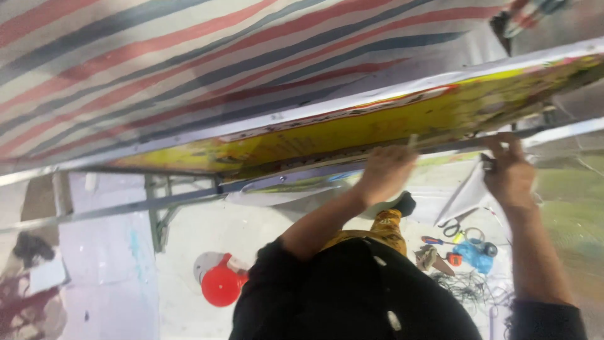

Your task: The person uses a screwdriver to tighten screws on a yellow signboard attached to a metal frame. They then use a lighter to heat and melt plastic zip ties to secure the signboard to the frame. The person works on multiple fastening points along the edge of the signboard.

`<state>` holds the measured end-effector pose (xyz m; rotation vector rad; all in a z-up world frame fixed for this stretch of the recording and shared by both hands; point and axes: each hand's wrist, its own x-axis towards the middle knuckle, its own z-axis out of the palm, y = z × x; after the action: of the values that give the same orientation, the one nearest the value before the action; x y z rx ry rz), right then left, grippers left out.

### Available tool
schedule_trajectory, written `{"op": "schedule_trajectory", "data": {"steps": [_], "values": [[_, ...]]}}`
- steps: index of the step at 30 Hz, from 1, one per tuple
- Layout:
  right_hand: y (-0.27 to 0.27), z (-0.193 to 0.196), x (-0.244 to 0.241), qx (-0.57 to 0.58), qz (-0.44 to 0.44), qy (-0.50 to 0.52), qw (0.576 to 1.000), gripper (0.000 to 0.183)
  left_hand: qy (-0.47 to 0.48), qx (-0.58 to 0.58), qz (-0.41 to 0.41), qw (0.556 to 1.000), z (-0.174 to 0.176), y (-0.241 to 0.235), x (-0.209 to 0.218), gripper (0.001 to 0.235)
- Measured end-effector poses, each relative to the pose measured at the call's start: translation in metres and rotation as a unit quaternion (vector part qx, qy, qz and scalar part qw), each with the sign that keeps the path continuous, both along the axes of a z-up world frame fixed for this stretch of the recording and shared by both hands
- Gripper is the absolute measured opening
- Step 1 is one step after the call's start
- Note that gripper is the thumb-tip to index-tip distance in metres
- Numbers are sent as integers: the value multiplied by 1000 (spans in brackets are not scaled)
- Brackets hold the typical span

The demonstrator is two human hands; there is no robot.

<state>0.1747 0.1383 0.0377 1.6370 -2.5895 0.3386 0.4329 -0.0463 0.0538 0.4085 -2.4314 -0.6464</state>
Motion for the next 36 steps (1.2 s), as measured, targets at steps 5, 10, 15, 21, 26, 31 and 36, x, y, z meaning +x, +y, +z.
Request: {"op": "schedule_trajectory", "data": {"steps": [5, 10, 15, 21, 26, 31, 36], "values": [[10, -16, -28, -7, -3, 75, 997, 44, -82, -7, -25, 996, -14, 9, -41, 26], [9, -20, -38, -17, -3, 11, 1000, 47, -94, 48, -29, 994, -20, 6, -50, 22], [3, -29, -37, -55, -10, 31, 998, 30, -57, -69, 5, 996, -65, 6, -62, 20], [-13, -16, -37, -67, 23, -29, 997, 29, -54, -89, 12, 995, -71, -2, -60, 13], [-28, 1, -33, -70, 52, -43, 995, 18, -96, 10, -49, 994, -40, -8, -54, 9], [-44, 27, -27, 12, 46, -38, 998, 13, -94, 53, -52, 993, -36, -14, -56, 9], [-48, 11, -31, 28, 36, -90, 995, 11, -72, 9, -56, 996, -62, -18, -57, 13]]}}
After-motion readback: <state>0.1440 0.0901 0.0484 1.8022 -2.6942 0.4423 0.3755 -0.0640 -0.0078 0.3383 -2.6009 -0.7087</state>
